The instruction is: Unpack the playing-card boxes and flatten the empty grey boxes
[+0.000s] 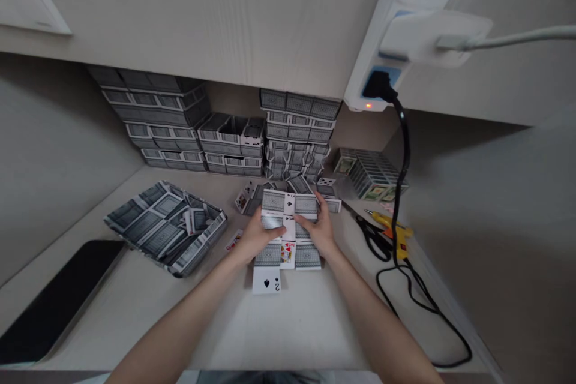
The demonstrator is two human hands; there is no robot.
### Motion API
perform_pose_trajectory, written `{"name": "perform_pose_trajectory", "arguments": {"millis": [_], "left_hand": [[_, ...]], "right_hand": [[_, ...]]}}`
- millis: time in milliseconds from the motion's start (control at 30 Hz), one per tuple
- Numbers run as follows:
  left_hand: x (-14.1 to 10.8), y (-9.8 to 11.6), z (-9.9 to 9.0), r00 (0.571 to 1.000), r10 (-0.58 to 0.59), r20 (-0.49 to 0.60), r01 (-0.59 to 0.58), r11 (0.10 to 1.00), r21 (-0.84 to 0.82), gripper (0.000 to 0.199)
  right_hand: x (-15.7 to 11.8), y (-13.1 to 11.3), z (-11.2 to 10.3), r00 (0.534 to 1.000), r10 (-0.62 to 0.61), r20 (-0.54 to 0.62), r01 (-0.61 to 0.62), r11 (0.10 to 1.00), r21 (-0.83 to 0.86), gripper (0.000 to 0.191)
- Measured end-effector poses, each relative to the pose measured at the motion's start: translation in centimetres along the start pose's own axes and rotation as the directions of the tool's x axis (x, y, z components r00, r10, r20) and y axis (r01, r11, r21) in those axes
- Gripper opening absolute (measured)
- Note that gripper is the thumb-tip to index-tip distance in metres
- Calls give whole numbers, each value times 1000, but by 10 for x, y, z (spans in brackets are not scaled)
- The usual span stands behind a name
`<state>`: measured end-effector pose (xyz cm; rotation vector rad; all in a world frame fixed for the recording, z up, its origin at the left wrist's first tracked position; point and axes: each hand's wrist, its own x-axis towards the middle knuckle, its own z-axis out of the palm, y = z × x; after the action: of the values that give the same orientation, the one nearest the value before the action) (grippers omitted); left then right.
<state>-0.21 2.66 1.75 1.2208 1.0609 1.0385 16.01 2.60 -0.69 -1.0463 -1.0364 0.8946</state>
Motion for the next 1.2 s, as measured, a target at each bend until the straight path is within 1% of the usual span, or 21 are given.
{"name": "perform_pose_trajectory", "arguments": {"millis": [100,333,400,467,533,600,667,700,1033,1200], "left_hand": [[-1,1,1,1000,-17,-8,16,999,-35,53],[-2,1,2,998,-13,-69,9,999,-48,49],[-1,1,2,998,-15,-61,12,999,-47,49],[-1,1,2,997,-9,-77,6,999,-50,49],[0,2,3,992,3,-122,-10,998,-56,49],[1,2,2,987,8,-161,-20,997,-72,50],[1,2,2,985,7,-174,-24,995,-97,51],[2,2,2,985,6,-175,-26,994,-110,51],[0,5,3,976,18,-218,-55,985,-165,51],[2,4,1,969,-2,-247,-44,982,-183,50]], "right_hand": [[0,1,1,1000,-17,4,17,1000,-9,80],[-3,-4,3,999,18,48,-18,1000,-1,81],[-4,-7,3,999,20,51,-20,1000,-6,80],[-4,-9,3,999,32,32,-33,999,7,78],[-4,-10,3,997,77,4,-78,996,41,79],[-3,-12,2,986,169,-5,-168,982,86,82],[-3,-13,2,969,248,-6,-245,961,126,86],[-4,-13,2,965,263,-10,-259,956,141,87],[-2,-14,1,969,235,-80,-219,960,172,85],[1,-13,-2,971,218,-94,-202,967,156,84]]}}
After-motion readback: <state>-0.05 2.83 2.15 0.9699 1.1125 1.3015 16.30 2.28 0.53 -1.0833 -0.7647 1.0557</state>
